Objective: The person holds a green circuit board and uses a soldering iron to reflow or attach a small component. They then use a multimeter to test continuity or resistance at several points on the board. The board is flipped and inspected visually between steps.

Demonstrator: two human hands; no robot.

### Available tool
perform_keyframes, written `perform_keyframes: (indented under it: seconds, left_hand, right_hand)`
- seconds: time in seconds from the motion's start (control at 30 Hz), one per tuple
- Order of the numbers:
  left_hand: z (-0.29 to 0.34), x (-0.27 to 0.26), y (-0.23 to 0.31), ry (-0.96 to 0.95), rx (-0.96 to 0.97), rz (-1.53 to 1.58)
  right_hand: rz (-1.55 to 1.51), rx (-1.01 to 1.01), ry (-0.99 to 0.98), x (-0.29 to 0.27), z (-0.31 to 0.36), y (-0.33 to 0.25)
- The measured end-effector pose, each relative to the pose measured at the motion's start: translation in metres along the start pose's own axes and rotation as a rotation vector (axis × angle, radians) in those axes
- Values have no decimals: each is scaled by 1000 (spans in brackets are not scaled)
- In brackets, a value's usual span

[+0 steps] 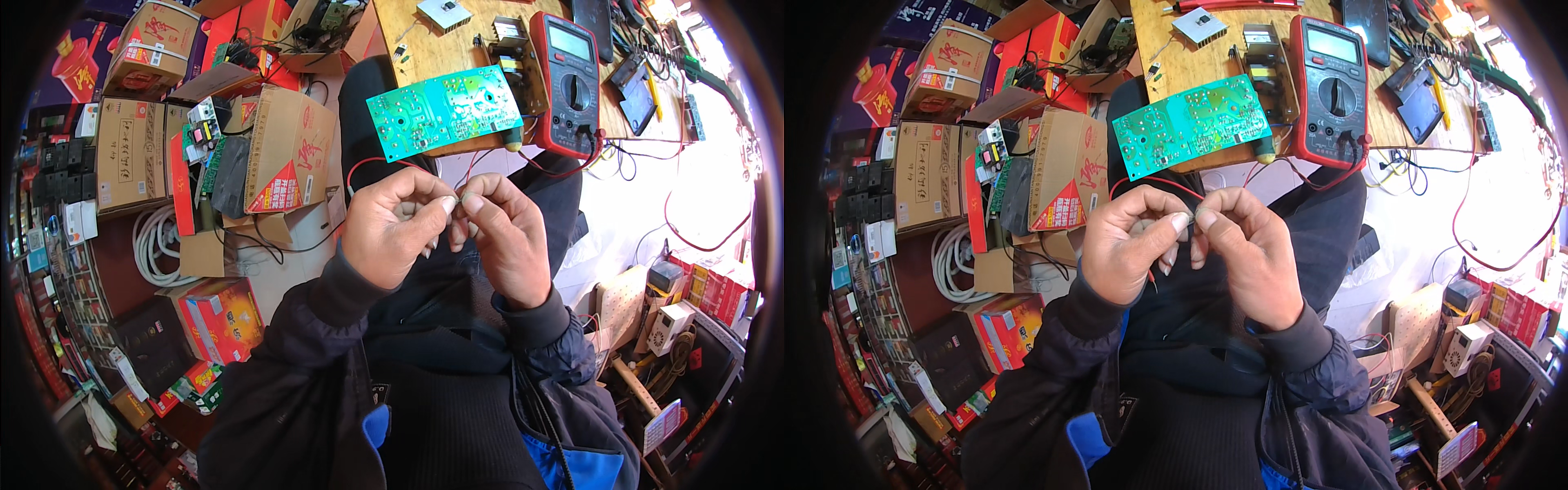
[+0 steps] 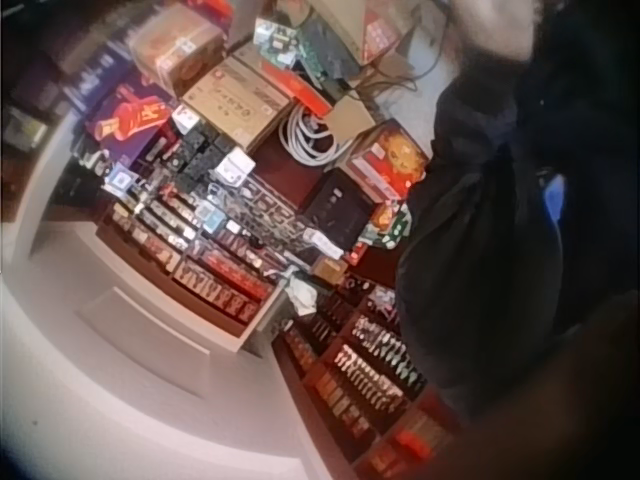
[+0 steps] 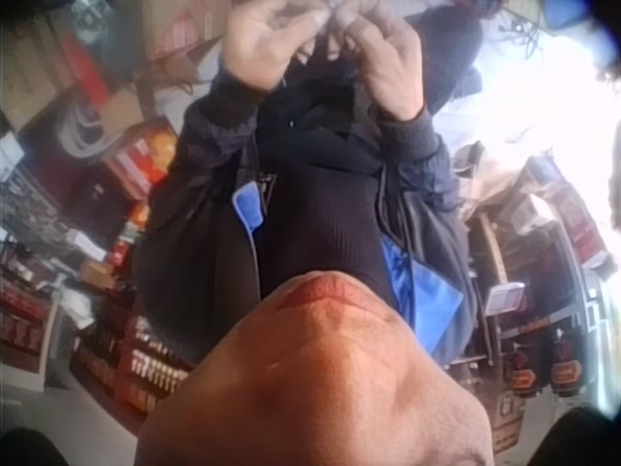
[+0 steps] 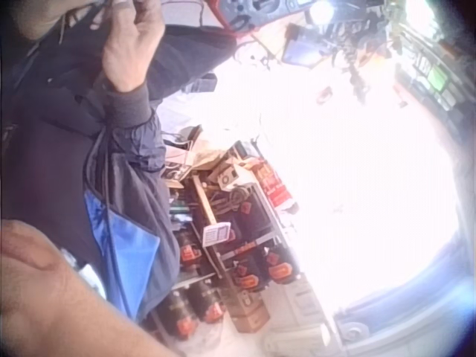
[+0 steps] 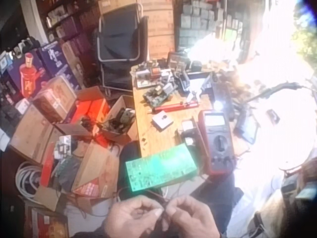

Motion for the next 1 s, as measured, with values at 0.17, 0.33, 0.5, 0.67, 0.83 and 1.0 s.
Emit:
perform_keyframes:
  seconds: [0.17, 0.33, 0.5, 0.67, 0.83, 1.0]
  left_hand:
    - [-1, -1, -9, 10, -4, 166]
    - [-1, -7, -8, 8, -12, 127]
    - [1, -6, 1, -7, 18, 92]
    - [0, -4, -2, -33, -40, 134]
    - [-1, -4, -1, -68, -71, 135]
    - [-5, -4, -3, -122, -121, 111]
  right_hand:
    - [-9, 16, 20, -1, -2, -1]
    - [98, -36, 34, 5, 1, -6]
    - [46, -8, -10, 9, -1, -4]
    - [19, 20, -31, 12, 0, -2]
    - [43, 31, -41, 13, 2, -3]
    - [33, 33, -65, 14, 1, -3]
Point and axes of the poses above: each hand's wrist, its own z-axis away from the middle knuckle, its own x-axis out of the palm, y = z × x, the point moved 10 cm from there along -z, towards the middle knuckle, and after that the axes turned 8 degrees about z, right-handed, at the moved point
